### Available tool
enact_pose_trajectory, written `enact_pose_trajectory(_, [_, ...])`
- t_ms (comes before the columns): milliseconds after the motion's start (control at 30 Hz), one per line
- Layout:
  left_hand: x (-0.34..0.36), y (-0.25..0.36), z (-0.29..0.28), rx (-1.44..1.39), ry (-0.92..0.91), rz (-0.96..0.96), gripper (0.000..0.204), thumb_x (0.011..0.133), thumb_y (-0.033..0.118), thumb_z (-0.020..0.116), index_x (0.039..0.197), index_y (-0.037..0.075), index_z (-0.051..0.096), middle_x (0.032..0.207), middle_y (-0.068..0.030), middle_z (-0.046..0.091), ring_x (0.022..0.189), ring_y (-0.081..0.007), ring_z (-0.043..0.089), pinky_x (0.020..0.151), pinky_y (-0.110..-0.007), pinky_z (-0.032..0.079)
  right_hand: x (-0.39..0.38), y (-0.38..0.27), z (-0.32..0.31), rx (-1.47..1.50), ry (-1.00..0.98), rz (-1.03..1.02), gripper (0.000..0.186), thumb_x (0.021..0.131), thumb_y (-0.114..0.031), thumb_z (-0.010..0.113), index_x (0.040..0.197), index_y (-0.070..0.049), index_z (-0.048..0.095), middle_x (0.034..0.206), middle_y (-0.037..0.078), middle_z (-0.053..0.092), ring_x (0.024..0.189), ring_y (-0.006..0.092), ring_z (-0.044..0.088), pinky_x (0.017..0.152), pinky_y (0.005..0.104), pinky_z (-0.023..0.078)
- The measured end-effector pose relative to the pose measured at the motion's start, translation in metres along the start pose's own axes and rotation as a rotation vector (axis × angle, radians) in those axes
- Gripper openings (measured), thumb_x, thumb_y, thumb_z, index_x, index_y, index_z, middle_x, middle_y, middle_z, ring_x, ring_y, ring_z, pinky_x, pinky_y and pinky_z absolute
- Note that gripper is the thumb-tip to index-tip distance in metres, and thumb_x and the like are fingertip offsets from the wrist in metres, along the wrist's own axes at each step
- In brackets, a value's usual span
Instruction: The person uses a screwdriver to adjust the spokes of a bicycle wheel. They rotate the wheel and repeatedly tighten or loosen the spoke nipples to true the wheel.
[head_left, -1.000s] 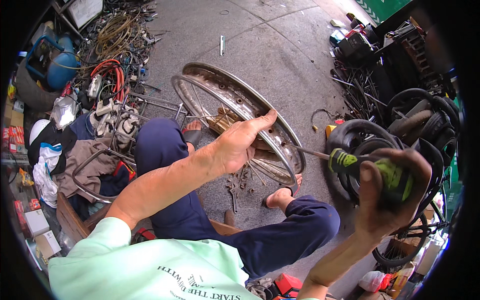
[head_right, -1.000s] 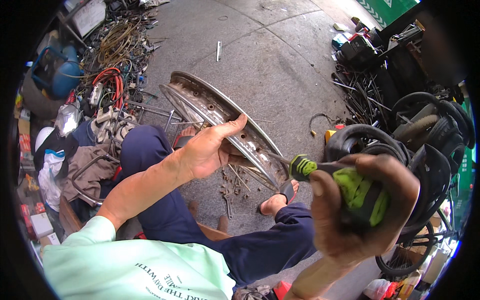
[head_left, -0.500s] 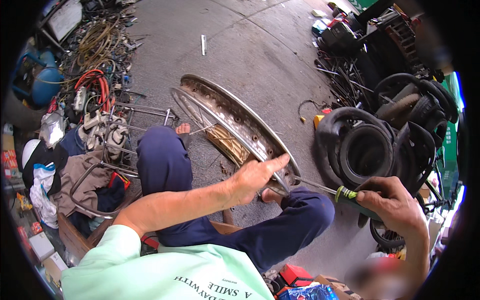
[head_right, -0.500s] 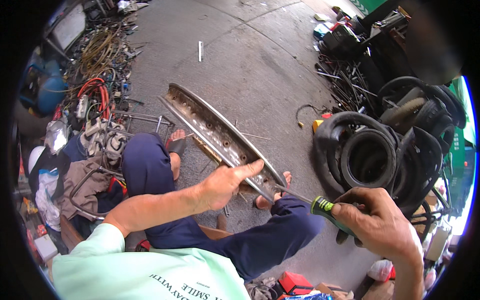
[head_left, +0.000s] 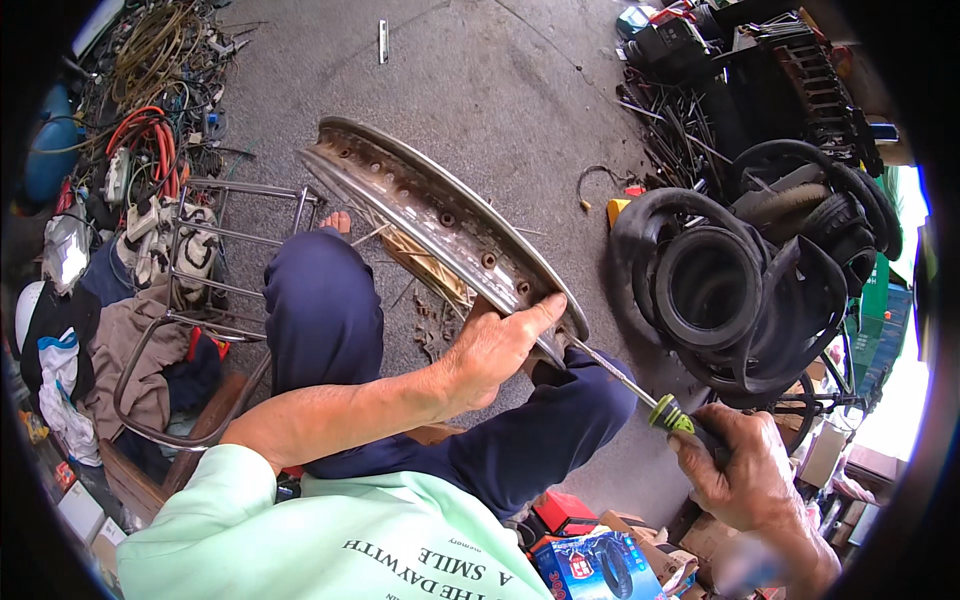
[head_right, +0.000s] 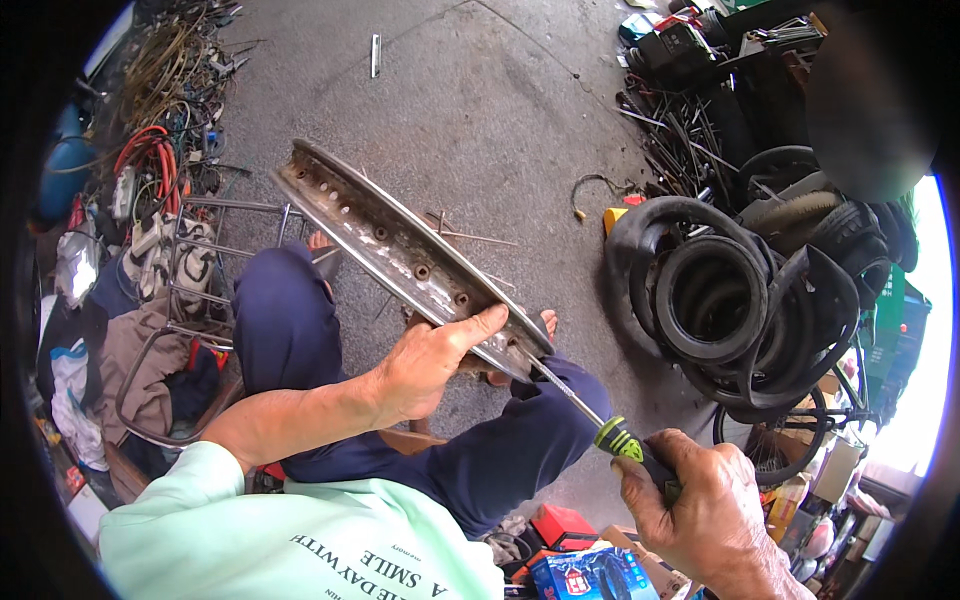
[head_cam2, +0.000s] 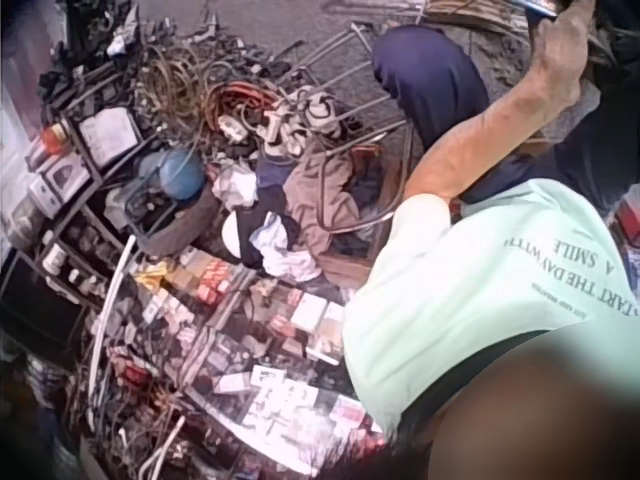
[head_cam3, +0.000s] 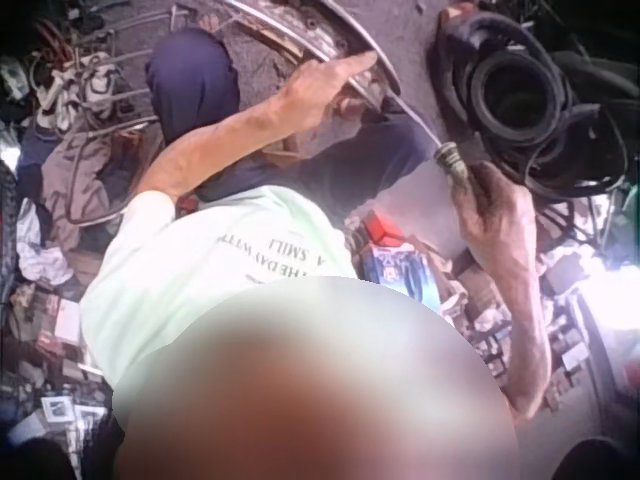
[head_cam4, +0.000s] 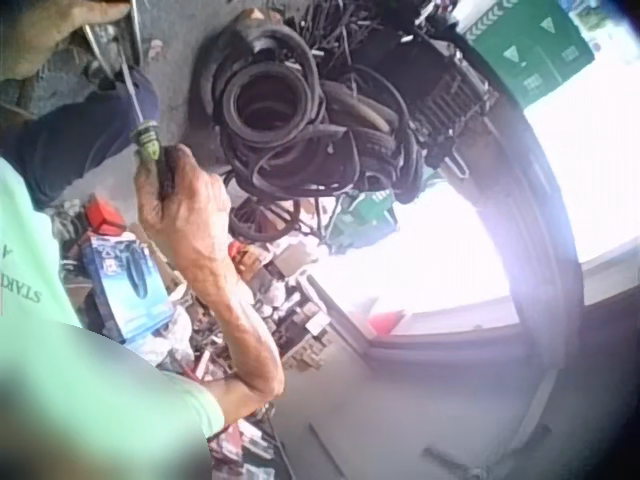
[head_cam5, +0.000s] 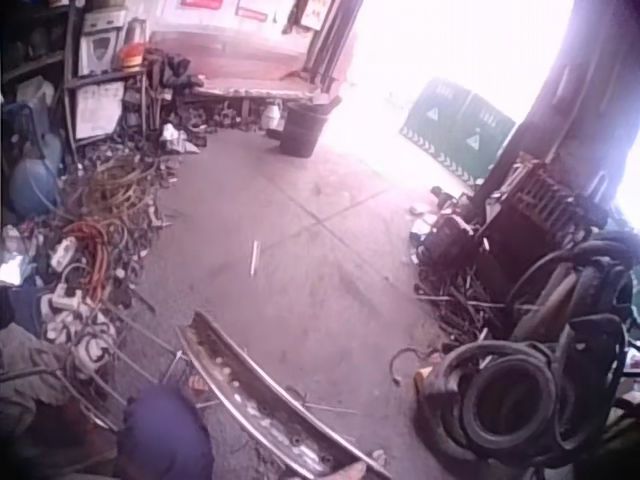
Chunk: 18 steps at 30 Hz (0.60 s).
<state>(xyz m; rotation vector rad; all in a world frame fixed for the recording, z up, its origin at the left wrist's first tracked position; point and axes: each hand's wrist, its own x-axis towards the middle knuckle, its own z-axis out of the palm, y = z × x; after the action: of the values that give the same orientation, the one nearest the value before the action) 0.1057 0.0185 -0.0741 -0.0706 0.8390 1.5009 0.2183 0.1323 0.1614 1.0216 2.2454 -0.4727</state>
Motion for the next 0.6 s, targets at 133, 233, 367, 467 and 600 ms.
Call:
enact_pose_trajectory(133, [-0.006, 0.000, 0.002, 0.054, 0.063, 0.032, 0.027, 0.101, 0.024, 0.055, 0.116, 0.005, 0.067, 0.110, -0.0044, 0.069, 0.095, -0.0126, 0.065, 0.076, -0.029, 0.053, -0.003, 0.005, 0.005, -0.191, 0.080, -0.158, 0.022, 0.084, -0.018, 0.070, 0.086, 0.002, 0.064, 0.057, 0.015, 0.062, 0.045, 0.0304, 0.061, 0.049, 0.0399, 0.050])
enact_pose_trajectory(233, [-0.004, -0.005, 0.003, 0.015, 0.044, 0.097, 0.025, 0.100, 0.022, 0.057, 0.115, 0.005, 0.066, 0.105, -0.0055, 0.069, 0.094, -0.0139, 0.065, 0.076, -0.031, 0.053, -0.002, 0.017, 0.010, -0.282, 0.134, -0.286, 0.020, 0.084, -0.018, 0.071, 0.086, 0.001, 0.062, 0.053, 0.012, 0.059, 0.044, 0.0281, 0.059, 0.045, 0.0399, 0.046])
enact_pose_trajectory(367, [-0.006, -0.006, 0.004, -0.069, 0.022, 0.075, 0.021, 0.097, 0.023, 0.060, 0.104, 0.004, 0.068, 0.092, -0.0004, 0.064, 0.080, -0.0087, 0.055, 0.073, -0.027, 0.047, -0.003, 0.023, 0.013, -0.492, 0.152, -0.360, 0.022, 0.084, -0.019, 0.071, 0.091, -0.001, 0.060, 0.053, 0.010, 0.056, 0.040, 0.0256, 0.055, 0.039, 0.0378, 0.038])
enact_pose_trajectory(467, [-0.007, -0.005, 0.007, -0.040, 0.023, 0.060, 0.019, 0.096, 0.021, 0.061, 0.102, 0.004, 0.068, 0.089, 0.0010, 0.064, 0.075, -0.0072, 0.054, 0.067, -0.027, 0.046, -0.007, 0.021, 0.012, -0.613, 0.143, -0.383, 0.021, 0.085, -0.019, 0.070, 0.091, -0.001, 0.060, 0.052, 0.010, 0.055, 0.042, 0.0251, 0.057, 0.042, 0.0382, 0.040])
enact_pose_trajectory(600, [0.000, -0.011, -0.004, 0.019, -0.066, 0.009, 0.028, 0.097, 0.017, 0.054, 0.119, 0.002, 0.065, 0.110, -0.0017, 0.066, 0.090, -0.0089, 0.058, 0.075, -0.027, 0.048, -0.002, 0.020, 0.013, 0.051, 0.131, -0.119, 0.032, 0.083, -0.026, 0.073, 0.086, 0.005, 0.066, 0.058, 0.010, 0.058, 0.043, 0.0273, 0.054, 0.049, 0.0387, 0.043])
